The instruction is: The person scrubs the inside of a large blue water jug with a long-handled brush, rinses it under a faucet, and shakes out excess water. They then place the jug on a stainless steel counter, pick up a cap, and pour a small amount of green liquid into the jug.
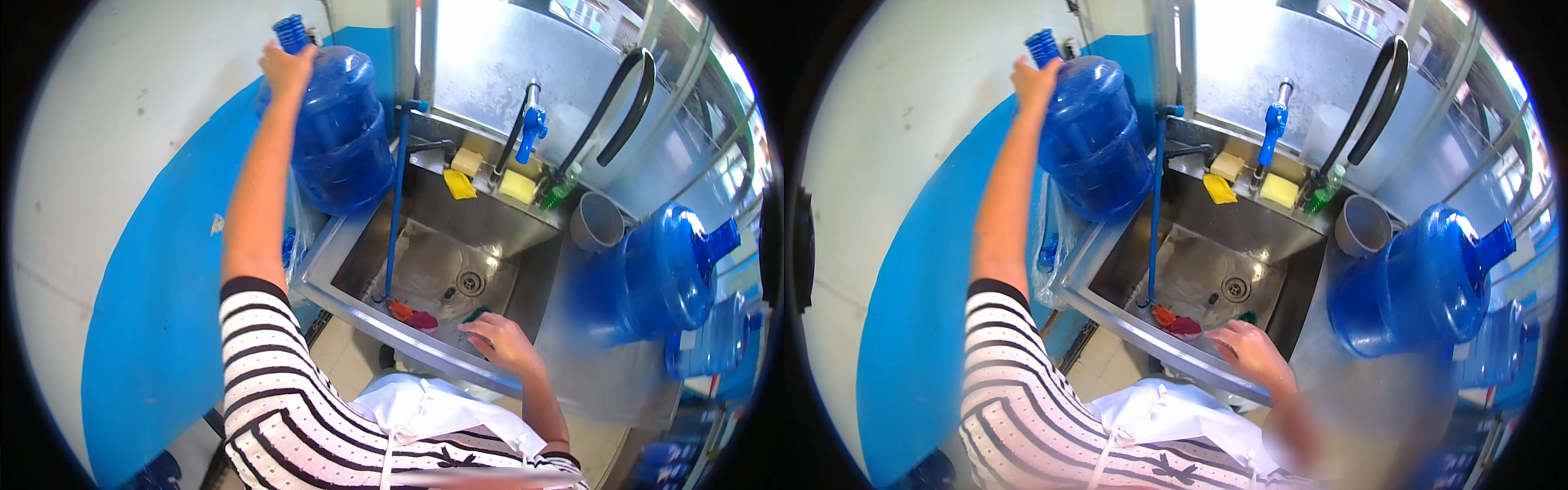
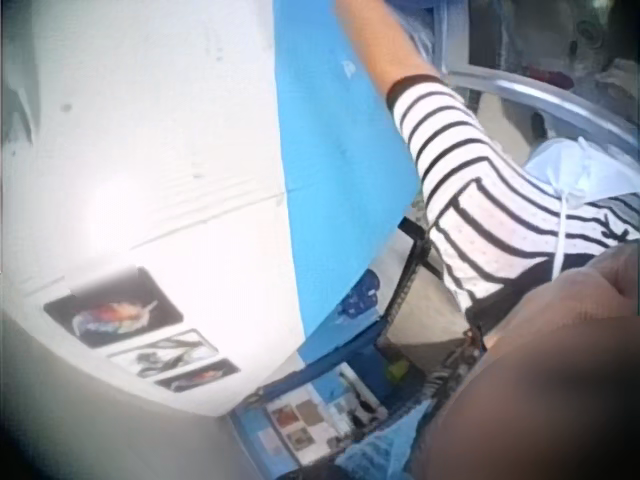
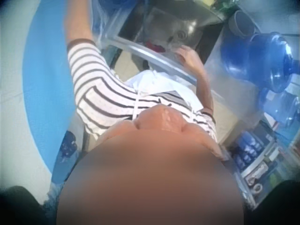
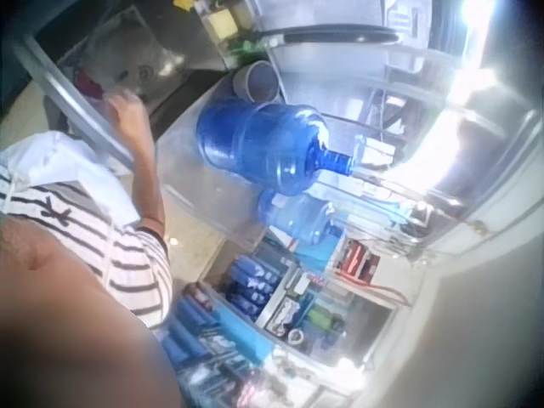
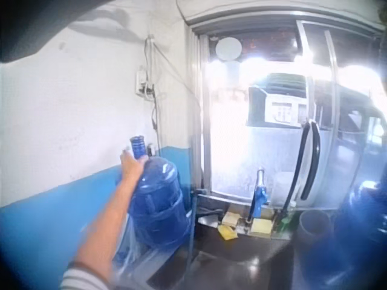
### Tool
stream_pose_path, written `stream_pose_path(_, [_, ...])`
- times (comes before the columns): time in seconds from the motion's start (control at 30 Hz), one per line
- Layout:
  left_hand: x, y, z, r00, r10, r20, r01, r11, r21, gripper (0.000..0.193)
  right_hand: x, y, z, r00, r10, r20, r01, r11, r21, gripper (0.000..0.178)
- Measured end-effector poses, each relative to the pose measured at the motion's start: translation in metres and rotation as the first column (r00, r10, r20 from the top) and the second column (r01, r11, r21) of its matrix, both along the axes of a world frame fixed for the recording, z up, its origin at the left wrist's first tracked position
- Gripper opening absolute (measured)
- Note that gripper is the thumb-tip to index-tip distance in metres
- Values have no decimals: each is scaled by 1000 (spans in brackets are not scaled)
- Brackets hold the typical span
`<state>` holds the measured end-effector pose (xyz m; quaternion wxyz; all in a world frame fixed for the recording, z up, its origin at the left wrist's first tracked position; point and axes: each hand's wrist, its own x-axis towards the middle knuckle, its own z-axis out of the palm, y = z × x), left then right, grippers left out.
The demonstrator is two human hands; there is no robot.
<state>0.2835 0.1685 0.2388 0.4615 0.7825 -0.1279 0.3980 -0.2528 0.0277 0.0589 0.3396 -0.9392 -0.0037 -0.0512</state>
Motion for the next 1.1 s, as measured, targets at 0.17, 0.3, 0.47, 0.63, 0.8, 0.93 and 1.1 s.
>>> stream_pose_path(0.17, [54,2,39,851,-457,-260,471,882,-8,73,29,18,8,995,-100,-21,98,993,-60,28])
stream_pose_path(0.3, [-55,9,44,907,-418,-53,416,865,280,53,22,26,31,967,-256,-8,255,961,105,32])
stream_pose_path(0.47, [-187,57,35,559,-825,78,814,564,134,54,14,49,73,903,-306,302,210,928,309,58])
stream_pose_path(0.63, [-232,6,-54,191,-981,-37,979,187,86,59,20,58,52,874,-483,55,316,651,690,95])
stream_pose_path(0.8, [-282,-67,-180,126,-955,-269,992,125,23,55,15,23,-24,676,-615,-407,580,103,808,85])
stream_pose_path(0.93, [-318,-94,-229,64,-979,-193,994,46,98,59,5,-5,-41,470,-881,60,736,429,524,62])
stream_pose_path(1.1, [-360,-113,-233,-27,-967,-253,983,-71,168,63,7,-32,11,716,-696,64,659,702,271,31])
